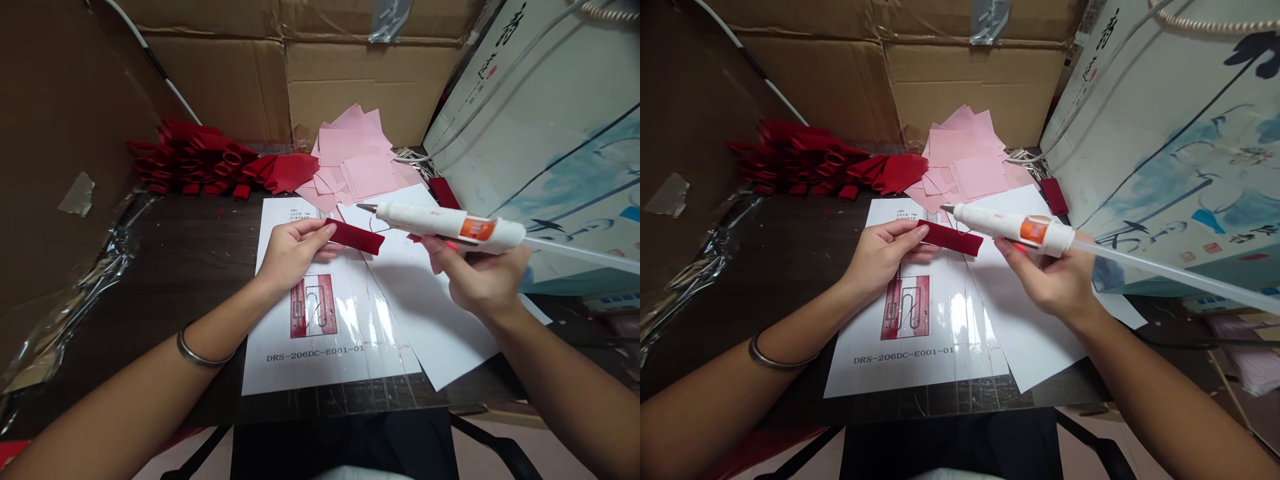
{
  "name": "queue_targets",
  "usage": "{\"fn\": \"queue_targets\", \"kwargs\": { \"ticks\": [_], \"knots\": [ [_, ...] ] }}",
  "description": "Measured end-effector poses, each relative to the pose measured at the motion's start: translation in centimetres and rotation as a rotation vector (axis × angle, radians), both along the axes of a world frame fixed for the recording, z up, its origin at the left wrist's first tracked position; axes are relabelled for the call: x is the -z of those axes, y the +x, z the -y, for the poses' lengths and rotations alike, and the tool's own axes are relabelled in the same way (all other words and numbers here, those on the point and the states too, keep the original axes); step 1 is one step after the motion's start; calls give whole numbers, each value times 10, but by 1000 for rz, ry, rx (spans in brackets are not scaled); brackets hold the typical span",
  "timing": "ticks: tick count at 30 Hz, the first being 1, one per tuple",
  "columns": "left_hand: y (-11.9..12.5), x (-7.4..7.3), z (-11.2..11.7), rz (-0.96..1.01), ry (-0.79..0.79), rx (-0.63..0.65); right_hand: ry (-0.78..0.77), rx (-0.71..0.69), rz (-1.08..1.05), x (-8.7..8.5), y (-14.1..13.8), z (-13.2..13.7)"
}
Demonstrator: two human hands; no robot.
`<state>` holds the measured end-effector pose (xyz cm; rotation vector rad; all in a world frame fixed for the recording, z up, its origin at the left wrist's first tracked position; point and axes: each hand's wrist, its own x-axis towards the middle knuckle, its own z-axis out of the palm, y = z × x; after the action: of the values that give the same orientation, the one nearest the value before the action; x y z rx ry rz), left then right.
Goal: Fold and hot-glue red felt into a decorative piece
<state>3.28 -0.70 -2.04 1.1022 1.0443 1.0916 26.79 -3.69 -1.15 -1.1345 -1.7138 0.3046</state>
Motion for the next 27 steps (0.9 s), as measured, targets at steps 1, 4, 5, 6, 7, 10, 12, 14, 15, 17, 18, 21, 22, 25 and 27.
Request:
{"fn": "queue_targets", "kwargs": {
  "ticks": [1, 4, 5, 6, 7, 10, 12, 14, 15, 17, 18, 21, 22, 25, 27],
  "knots": [
    [0, 0, 0, -8, 8, -10, -28, 27, -51, -1, -1, 0],
    [-1, 0, -1, -24, 30, -32, -122, 121, -130, -6, -2, -4],
    [-2, 0, -1, -27, 31, -36, -171, 148, -118, -6, -2, -7],
    [-2, 1, -2, -28, 29, -40, -216, 178, -101, -5, 0, -11],
    [-2, 1, -2, -28, 27, -47, -253, 206, -87, -4, 1, -14],
    [-2, 1, -4, -27, 27, -76, -319, 290, -36, 5, 8, -27],
    [-3, 2, -5, -29, 23, -86, -331, 349, 4, 13, 13, -34],
    [-3, 2, -6, -31, 12, -74, -309, 367, 41, 21, 17, -40],
    [-3, 3, -7, -30, 7, -62, -285, 354, 55, 24, 18, -42],
    [-4, 3, -6, -19, 5, -32, -230, 318, 66, 29, 20, -46],
    [-4, 3, -6, -11, 6, -16, -213, 310, 70, 30, 21, -47],
    [-3, 3, -5, 5, 8, 6, -251, 353, 95, 31, 21, -48],
    [-3, 2, -4, 5, 8, 4, -283, 369, 110, 30, 21, -48],
    [-2, 0, -3, 15, 9, -20, -337, 384, 146, 29, 24, -47],
    [-2, -1, -2, 18, 11, -29, -297, 377, 204, 29, 27, -47]
  ]
}}
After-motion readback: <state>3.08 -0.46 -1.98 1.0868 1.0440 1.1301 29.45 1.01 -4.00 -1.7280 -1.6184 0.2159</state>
